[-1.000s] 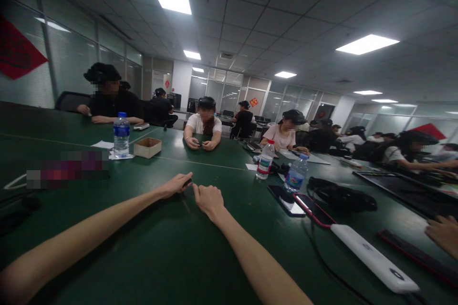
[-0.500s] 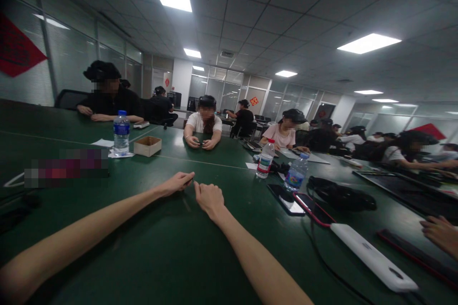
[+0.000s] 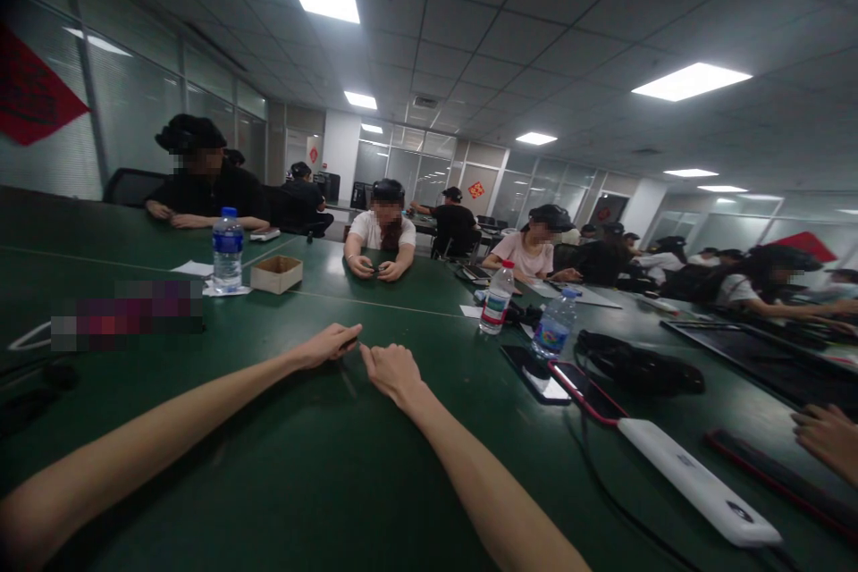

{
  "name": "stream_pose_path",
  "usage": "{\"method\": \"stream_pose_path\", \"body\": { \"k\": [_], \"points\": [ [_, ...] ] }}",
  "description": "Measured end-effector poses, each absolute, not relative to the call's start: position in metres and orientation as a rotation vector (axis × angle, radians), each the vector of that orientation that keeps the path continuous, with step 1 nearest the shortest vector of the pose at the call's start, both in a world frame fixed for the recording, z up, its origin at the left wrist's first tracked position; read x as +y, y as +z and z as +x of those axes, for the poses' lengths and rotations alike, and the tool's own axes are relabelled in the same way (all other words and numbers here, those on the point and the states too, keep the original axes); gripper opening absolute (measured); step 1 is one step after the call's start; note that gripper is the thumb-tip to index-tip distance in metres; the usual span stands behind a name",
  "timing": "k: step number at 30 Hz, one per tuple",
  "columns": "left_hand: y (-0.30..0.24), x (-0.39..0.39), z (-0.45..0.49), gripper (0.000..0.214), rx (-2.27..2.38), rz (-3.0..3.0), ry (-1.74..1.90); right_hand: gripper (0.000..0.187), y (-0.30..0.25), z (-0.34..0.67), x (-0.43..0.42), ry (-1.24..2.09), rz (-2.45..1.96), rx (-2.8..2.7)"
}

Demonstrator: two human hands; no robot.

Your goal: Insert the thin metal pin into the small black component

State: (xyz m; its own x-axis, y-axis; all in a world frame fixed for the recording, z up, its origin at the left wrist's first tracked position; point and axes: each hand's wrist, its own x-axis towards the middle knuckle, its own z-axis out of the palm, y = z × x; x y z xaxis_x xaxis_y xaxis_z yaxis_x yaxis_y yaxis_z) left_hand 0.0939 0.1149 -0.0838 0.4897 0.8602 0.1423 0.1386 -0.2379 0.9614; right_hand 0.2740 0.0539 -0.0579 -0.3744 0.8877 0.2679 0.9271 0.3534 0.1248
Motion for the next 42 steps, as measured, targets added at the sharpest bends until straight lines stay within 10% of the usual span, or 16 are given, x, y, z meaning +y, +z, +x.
{"method": "stream_pose_path", "body": {
  "k": [42],
  "points": [
    [-0.087, 0.12, 0.099, 0.07, 0.944, 1.848, 0.889, 0.072, -0.057, 0.273, 0.053, -0.395, -1.668, -2.408]
  ]
}}
